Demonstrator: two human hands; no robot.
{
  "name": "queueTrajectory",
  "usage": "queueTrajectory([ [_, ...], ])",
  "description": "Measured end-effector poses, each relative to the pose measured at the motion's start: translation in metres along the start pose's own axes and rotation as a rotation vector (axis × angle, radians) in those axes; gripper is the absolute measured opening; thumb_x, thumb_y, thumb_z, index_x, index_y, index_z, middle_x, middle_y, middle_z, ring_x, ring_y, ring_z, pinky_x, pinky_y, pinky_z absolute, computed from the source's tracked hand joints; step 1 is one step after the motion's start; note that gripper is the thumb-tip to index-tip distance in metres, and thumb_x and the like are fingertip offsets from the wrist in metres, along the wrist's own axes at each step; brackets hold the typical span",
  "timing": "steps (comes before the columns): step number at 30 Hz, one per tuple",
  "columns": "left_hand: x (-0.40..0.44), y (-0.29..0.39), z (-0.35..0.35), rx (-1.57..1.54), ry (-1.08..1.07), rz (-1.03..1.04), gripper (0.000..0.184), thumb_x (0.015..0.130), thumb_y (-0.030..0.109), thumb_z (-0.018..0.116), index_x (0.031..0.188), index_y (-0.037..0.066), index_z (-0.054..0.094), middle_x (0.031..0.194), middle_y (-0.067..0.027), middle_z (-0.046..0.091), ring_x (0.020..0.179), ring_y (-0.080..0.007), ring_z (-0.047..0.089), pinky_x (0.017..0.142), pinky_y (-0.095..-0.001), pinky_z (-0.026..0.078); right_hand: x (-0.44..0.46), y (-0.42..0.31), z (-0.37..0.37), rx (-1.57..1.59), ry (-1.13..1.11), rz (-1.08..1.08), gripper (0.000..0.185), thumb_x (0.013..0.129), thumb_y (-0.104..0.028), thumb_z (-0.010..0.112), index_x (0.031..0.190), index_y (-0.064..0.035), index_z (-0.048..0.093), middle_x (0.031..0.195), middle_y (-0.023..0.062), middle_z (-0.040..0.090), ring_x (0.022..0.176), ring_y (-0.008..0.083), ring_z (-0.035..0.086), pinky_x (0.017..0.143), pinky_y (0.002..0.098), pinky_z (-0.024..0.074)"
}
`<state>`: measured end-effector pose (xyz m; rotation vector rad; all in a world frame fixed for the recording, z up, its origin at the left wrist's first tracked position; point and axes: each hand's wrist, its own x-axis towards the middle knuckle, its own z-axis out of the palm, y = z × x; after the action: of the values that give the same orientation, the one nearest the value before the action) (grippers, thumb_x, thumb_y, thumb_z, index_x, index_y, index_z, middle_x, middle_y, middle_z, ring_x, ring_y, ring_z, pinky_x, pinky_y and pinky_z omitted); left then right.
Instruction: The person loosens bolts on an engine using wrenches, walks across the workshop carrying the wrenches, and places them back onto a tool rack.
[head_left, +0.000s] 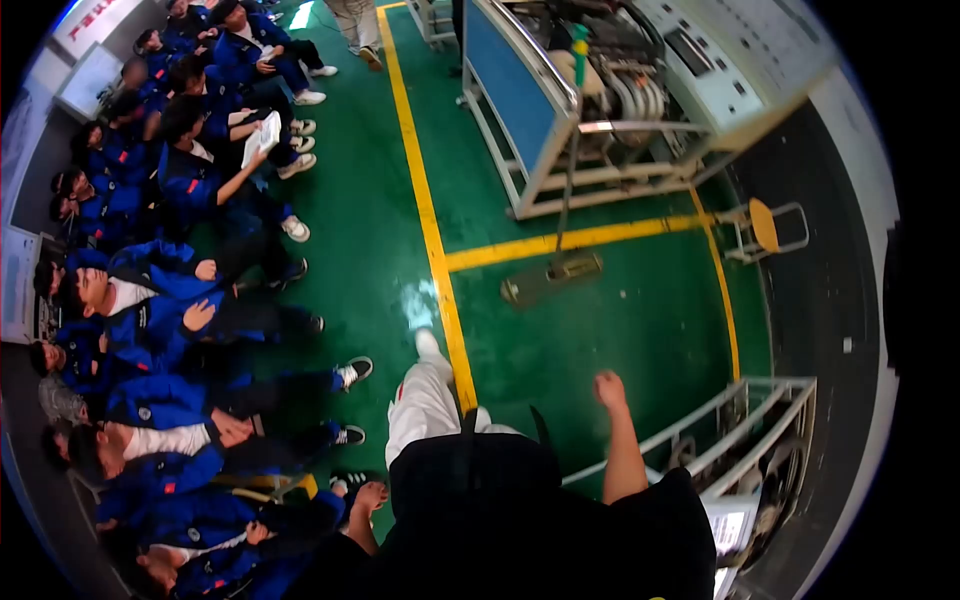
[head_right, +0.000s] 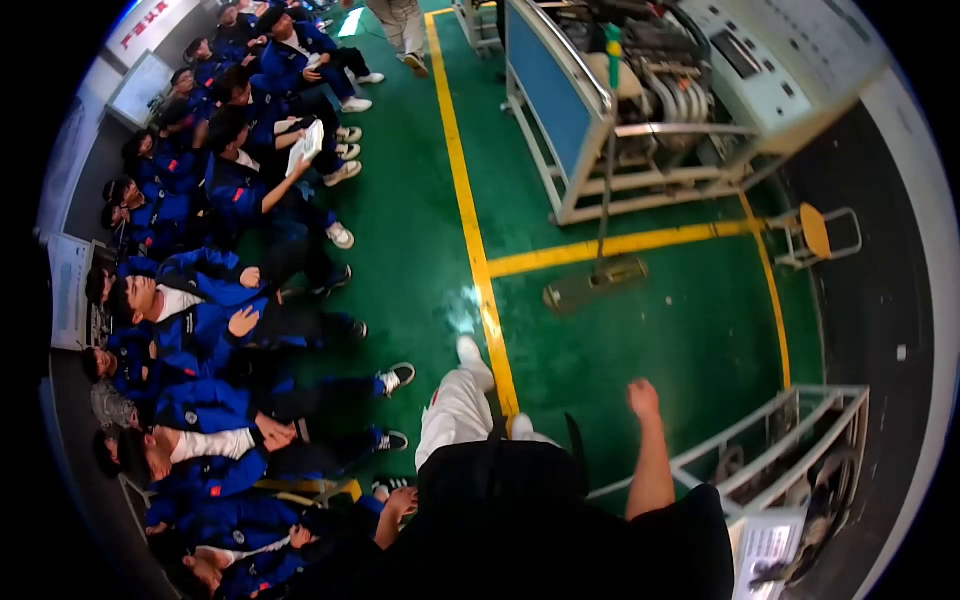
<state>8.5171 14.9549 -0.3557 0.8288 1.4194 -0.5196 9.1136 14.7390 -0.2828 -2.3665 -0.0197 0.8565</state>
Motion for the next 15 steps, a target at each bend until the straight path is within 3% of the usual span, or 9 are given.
queueTrajectory([
  [2,0.015,0.088,-0.018,-0.004,0.006,-0.004,0.015,0.084,0.024,0.038,0.086,0.016,0.051,0.081,-0.0017,0.055,0.072,-0.0134,0.052,0.062,-0.0322,0.039,0.098,-0.084,0.058,0.020,0.138,-0.301,0.023,0.080,-0.017,0.048,0.094,-0.0003,0.056,0.072,0.0069,0.058,0.064,0.0141,0.055,0.058,0.0263,0.0440],
  [3,0.042,0.121,-0.031,0.028,-0.015,0.027,0.016,0.084,0.024,0.039,0.087,0.014,0.052,0.081,-0.0030,0.055,0.071,-0.0142,0.053,0.061,-0.0326,0.040,0.090,-0.177,0.068,0.008,0.107,-0.356,0.026,0.080,-0.017,0.049,0.100,-0.0011,0.055,0.074,0.0071,0.059,0.066,0.0146,0.056,0.062,0.0266,0.0453],
  [5,0.099,0.177,-0.068,0.152,-0.057,0.108,0.019,0.082,0.024,0.042,0.089,0.011,0.053,0.081,-0.0055,0.057,0.070,-0.0158,0.054,0.059,-0.0333,0.042,0.114,-0.269,0.108,0.090,0.019,-0.456,0.027,0.080,-0.018,0.050,0.100,-0.0015,0.055,0.075,0.0076,0.060,0.067,0.0153,0.057,0.062,0.0276,0.0456],
  [8,0.195,0.283,-0.121,0.416,-0.114,0.284,0.023,0.080,0.023,0.045,0.091,0.006,0.056,0.080,-0.0093,0.059,0.068,-0.0182,0.056,0.056,-0.0345,0.044,0.164,-0.313,0.165,-0.038,-0.143,-0.483,0.026,0.079,-0.020,0.052,0.096,-0.0010,0.055,0.076,0.0088,0.060,0.063,0.0159,0.056,0.060,0.0302,0.0463],
  [10,0.177,0.410,-0.150,0.223,0.048,0.242,0.023,0.079,0.021,0.046,0.090,0.003,0.057,0.077,-0.0082,0.060,0.066,-0.0167,0.057,0.056,-0.0314,0.045,0.203,-0.298,0.191,-0.261,-0.373,-0.504,0.020,0.078,-0.020,0.052,0.086,-0.0016,0.056,0.074,0.0096,0.060,0.058,0.0171,0.056,0.054,0.0321,0.0459],
  [12,0.141,0.556,-0.178,0.103,0.166,0.318,0.022,0.079,0.021,0.048,0.088,0.003,0.058,0.078,-0.0061,0.061,0.070,-0.0159,0.057,0.059,-0.0296,0.045,0.187,-0.328,0.188,-0.127,-0.266,-0.120,0.020,0.077,-0.023,0.051,0.073,-0.0040,0.058,0.060,0.0085,0.058,0.054,0.0191,0.055,0.051,0.0332,0.0446],
  [13,0.142,0.614,-0.194,0.082,0.203,0.400,0.021,0.080,0.022,0.050,0.086,0.004,0.059,0.081,-0.0045,0.062,0.073,-0.0159,0.058,0.060,-0.0294,0.044,0.218,-0.296,0.200,-0.173,-0.276,-0.047,0.021,0.073,-0.023,0.053,0.061,-0.0058,0.058,0.056,0.0100,0.057,0.054,0.0211,0.056,0.050,0.0340,0.0441],
  [14,0.133,0.671,-0.205,-0.031,0.200,0.486,0.021,0.080,0.021,0.050,0.090,0.003,0.057,0.081,-0.0049,0.061,0.071,-0.0146,0.057,0.061,-0.0273,0.044,0.237,-0.256,0.206,-0.743,-0.212,-0.544,0.019,0.068,-0.021,0.055,0.053,-0.0079,0.057,0.056,0.0119,0.057,0.053,0.0241,0.057,0.048,0.0355,0.0428],
  [15,0.138,0.721,-0.219,-0.036,0.205,0.507,0.021,0.080,0.021,0.050,0.090,0.003,0.057,0.081,-0.0049,0.061,0.071,-0.0146,0.057,0.061,-0.0273,0.044,0.230,-0.283,0.192,-1.069,-0.413,-0.540,0.015,0.064,-0.021,0.055,0.055,-0.0088,0.059,0.057,0.0137,0.058,0.052,0.0279,0.057,0.048,0.0370,0.0418],
])
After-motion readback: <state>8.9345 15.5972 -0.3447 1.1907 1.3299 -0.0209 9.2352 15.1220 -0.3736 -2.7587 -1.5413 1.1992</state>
